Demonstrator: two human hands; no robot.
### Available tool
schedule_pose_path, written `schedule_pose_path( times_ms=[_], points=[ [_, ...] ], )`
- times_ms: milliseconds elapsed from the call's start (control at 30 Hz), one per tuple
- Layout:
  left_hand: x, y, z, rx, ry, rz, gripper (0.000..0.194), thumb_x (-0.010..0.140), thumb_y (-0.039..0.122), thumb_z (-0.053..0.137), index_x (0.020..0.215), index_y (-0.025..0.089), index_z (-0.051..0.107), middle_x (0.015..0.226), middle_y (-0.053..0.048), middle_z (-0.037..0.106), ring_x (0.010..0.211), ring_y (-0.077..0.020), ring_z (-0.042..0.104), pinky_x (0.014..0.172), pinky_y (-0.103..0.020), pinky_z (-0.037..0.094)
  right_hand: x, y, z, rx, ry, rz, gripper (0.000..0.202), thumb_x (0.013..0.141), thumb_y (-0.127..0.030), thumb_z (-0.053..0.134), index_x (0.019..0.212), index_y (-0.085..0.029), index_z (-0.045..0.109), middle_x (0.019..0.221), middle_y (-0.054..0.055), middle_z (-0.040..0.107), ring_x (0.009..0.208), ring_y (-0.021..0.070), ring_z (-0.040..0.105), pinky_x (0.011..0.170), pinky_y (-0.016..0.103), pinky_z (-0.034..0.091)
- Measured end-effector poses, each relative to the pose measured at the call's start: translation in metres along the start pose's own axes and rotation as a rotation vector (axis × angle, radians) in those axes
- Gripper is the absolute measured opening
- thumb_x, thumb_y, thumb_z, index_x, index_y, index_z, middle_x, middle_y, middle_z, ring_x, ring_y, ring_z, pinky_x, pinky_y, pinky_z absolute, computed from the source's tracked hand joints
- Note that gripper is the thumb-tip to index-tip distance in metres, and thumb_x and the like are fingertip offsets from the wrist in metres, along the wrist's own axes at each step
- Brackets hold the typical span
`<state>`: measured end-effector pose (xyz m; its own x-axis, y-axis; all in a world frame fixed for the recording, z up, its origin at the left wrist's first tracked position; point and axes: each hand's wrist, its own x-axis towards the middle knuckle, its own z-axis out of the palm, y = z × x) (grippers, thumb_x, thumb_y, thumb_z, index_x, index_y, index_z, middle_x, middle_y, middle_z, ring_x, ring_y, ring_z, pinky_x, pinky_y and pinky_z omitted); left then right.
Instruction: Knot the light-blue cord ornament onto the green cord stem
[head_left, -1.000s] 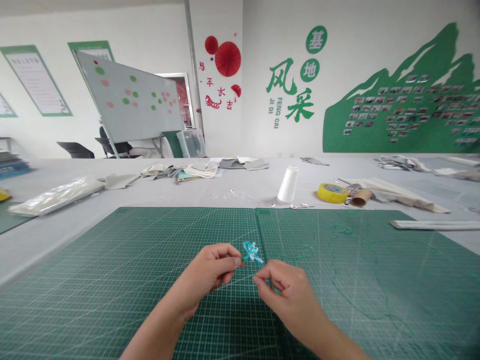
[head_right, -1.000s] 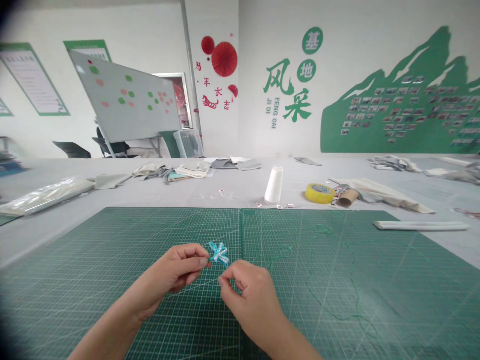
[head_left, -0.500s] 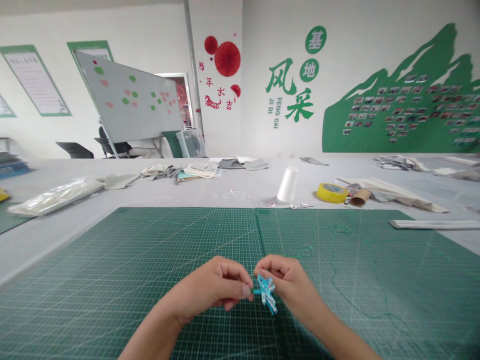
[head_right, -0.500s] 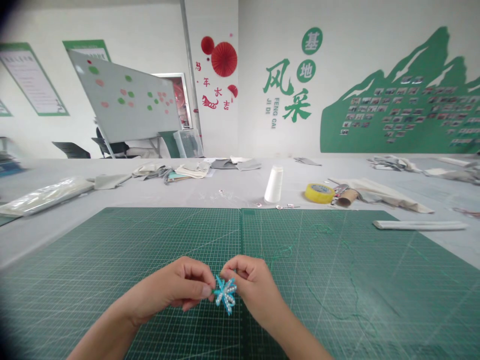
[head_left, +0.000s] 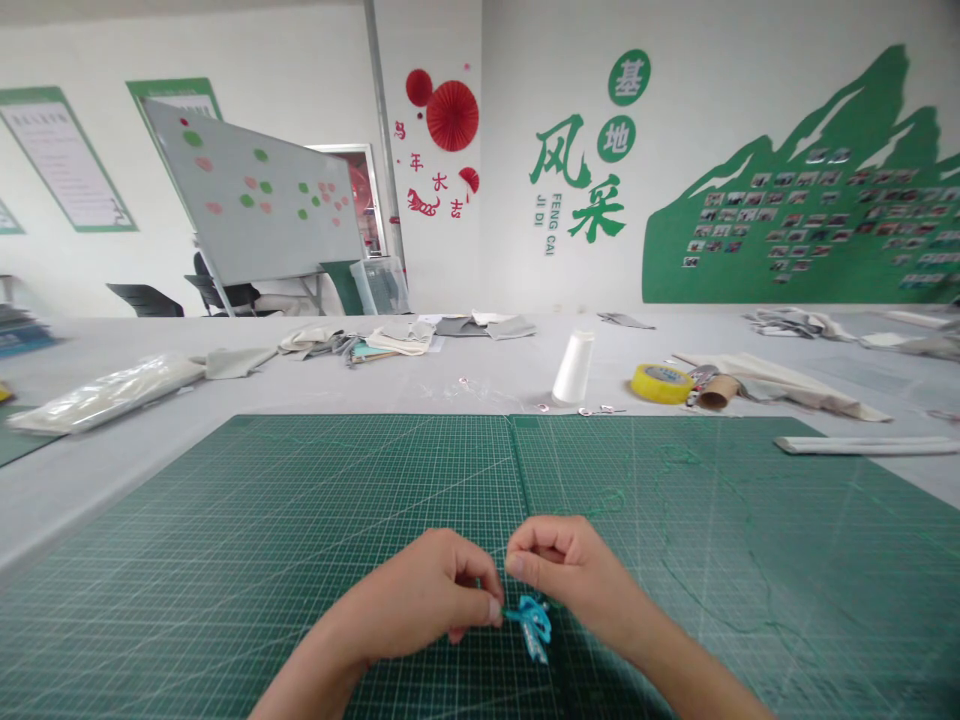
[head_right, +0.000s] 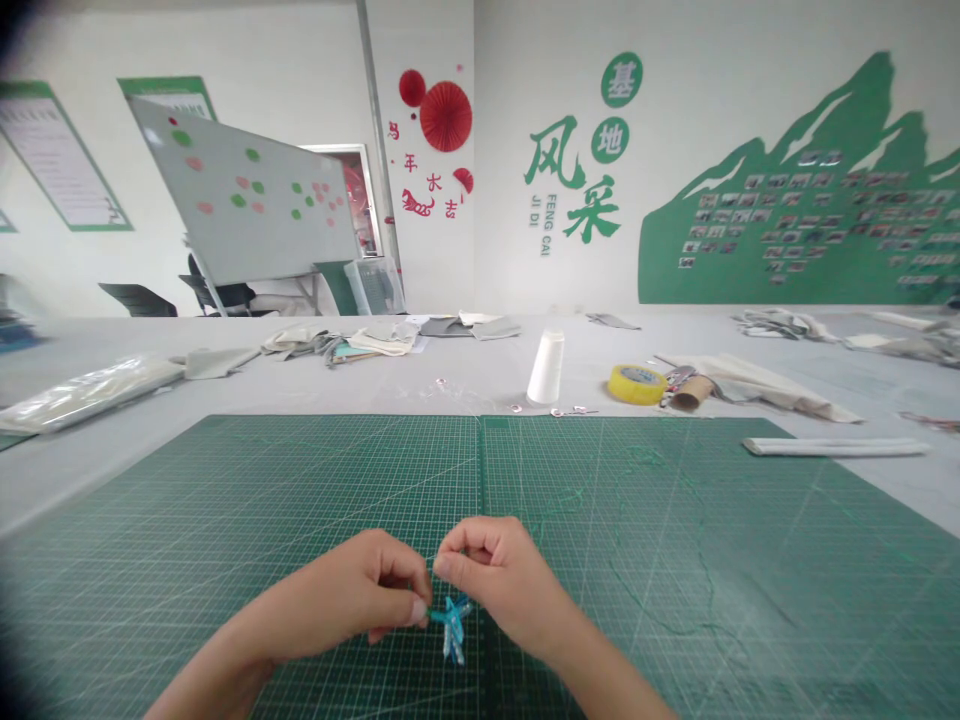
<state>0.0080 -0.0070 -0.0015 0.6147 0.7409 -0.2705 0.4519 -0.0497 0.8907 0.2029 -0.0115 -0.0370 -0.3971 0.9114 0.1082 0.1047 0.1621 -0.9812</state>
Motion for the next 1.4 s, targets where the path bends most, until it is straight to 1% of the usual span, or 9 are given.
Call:
schedule_pose_path(
  times_ms=[200,400,533,700,867,1000,1133,1267,1400],
  points=[
    [0.003,-0.001,0.0,0.081,0.143,-0.025,0.015,0.075,0.025,0.054,0.065,0.018,0.063,0.05,0.006,0.047,0.049,-0.0114,0.041,0.049,-0.022,0.03,-0.004,-0.004,0.004,-0.114,0.074,0.001,0.023,0.082,-0.035,0.059,0.069,-0.016,0.062,0.053,-0.007,0.038,0.049,0.0101,0.031,0.047,0.024,0.025],
    [0.006,-0.005,-0.002,0.125,0.223,-0.023,0.016,0.076,0.025,0.053,0.066,0.018,0.063,0.049,0.006,0.048,0.048,-0.0118,0.041,0.05,-0.023,0.03,-0.008,-0.012,0.006,-0.452,0.174,-0.2,0.019,0.084,-0.022,0.058,0.067,-0.018,0.064,0.057,-0.004,0.048,0.054,0.0117,0.044,0.053,0.024,0.031],
    [0.008,-0.006,-0.003,0.12,0.246,-0.019,0.016,0.077,0.027,0.052,0.07,0.018,0.064,0.048,0.006,0.047,0.047,-0.012,0.042,0.051,-0.023,0.03,-0.011,-0.012,0.007,-0.556,0.195,-0.279,0.02,0.085,-0.021,0.055,0.067,-0.019,0.063,0.057,-0.004,0.051,0.054,0.012,0.047,0.053,0.025,0.032],
    [0.009,-0.008,-0.003,0.11,0.266,-0.007,0.018,0.08,0.029,0.051,0.074,0.018,0.064,0.049,0.007,0.046,0.049,-0.012,0.042,0.053,-0.023,0.032,-0.014,-0.011,0.007,-0.613,0.24,-0.34,0.02,0.085,-0.02,0.054,0.067,-0.018,0.062,0.057,-0.004,0.051,0.052,0.0117,0.047,0.053,0.025,0.031],
    [0.007,-0.005,-0.003,0.119,0.25,0.001,0.017,0.079,0.027,0.053,0.073,0.018,0.066,0.049,0.007,0.046,0.048,-0.0119,0.042,0.051,-0.022,0.031,-0.012,-0.012,0.006,-0.556,0.297,-0.27,0.023,0.087,-0.023,0.054,0.067,-0.019,0.062,0.057,-0.004,0.052,0.053,0.012,0.047,0.053,0.025,0.033],
    [0.007,-0.003,-0.002,0.126,0.251,0.007,0.016,0.078,0.025,0.053,0.071,0.018,0.067,0.049,0.007,0.047,0.049,-0.0121,0.044,0.051,-0.022,0.032,-0.011,-0.013,0.007,-0.554,0.273,-0.259,0.023,0.088,-0.024,0.054,0.067,-0.019,0.062,0.057,-0.004,0.051,0.052,0.0123,0.046,0.052,0.025,0.032],
    [0.008,-0.004,-0.001,0.123,0.314,0.012,0.016,0.078,0.026,0.054,0.069,0.019,0.066,0.05,0.006,0.047,0.05,-0.0126,0.044,0.052,-0.023,0.03,-0.013,-0.012,0.011,-0.596,0.258,-0.317,0.023,0.089,-0.023,0.053,0.068,-0.019,0.063,0.056,-0.004,0.05,0.051,0.0118,0.046,0.051,0.024,0.031],
    [0.011,-0.004,-0.002,0.068,0.397,0.017,0.017,0.081,0.029,0.054,0.071,0.019,0.064,0.051,0.006,0.048,0.053,-0.0136,0.045,0.055,-0.024,0.032,-0.015,-0.008,0.015,-0.69,0.235,-0.44,0.023,0.089,-0.018,0.05,0.07,-0.018,0.062,0.06,-0.002,0.057,0.054,0.0125,0.051,0.054,0.025,0.032],
    [0.01,0.0,-0.004,-0.064,0.409,0.012,0.017,0.082,0.032,0.056,0.075,0.019,0.063,0.05,0.007,0.047,0.05,-0.0113,0.04,0.054,-0.023,0.031,-0.014,-0.007,0.016,-0.734,0.256,-0.476,0.023,0.09,-0.016,0.049,0.07,-0.017,0.062,0.06,-0.001,0.058,0.054,0.0128,0.052,0.054,0.026,0.032]
  ],
)
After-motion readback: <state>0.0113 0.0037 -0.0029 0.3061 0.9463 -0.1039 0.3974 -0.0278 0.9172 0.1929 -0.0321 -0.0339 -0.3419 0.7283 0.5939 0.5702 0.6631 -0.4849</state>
